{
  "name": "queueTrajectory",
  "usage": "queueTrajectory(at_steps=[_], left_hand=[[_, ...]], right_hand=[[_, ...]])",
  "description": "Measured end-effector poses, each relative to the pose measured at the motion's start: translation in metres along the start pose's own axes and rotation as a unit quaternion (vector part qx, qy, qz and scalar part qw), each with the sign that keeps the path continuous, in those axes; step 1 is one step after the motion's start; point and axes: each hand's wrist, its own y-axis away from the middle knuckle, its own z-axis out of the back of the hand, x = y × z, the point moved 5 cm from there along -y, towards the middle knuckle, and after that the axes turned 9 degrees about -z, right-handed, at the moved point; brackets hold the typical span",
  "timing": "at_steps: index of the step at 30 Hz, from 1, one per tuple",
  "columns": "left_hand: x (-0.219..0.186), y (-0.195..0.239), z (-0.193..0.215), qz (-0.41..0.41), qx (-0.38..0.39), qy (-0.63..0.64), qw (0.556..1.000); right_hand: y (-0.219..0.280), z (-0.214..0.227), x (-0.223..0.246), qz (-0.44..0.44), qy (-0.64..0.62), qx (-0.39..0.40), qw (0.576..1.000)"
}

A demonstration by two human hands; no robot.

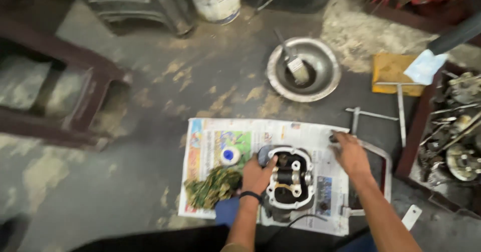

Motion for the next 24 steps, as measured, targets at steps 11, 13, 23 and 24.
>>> queueTrajectory(at_steps=[11,13,23,24], left_hand=[[0.029,0.072,0.111,0.060,-0.201,-0.326,0.922],[0.053,0.064,0.107,0.107,-0.195,-0.213,0.951],[-0.180,0.083,0.069,-0.263,-0.096,0.097,0.955],[-0.172,0.084,0.053,-0.193,-0.063,0.120,0.972]], right_hand=[[0.010,-0.012,-0.014,-0.069,-0.052,-0.042,0.995],[0.009,-0.009,-0.019,-0.099,-0.086,-0.052,0.990],[0.093,0.071,0.166,-0.018,-0.501,0.054,0.863],[0.106,0.078,0.177,0.005,-0.507,0.050,0.861]])
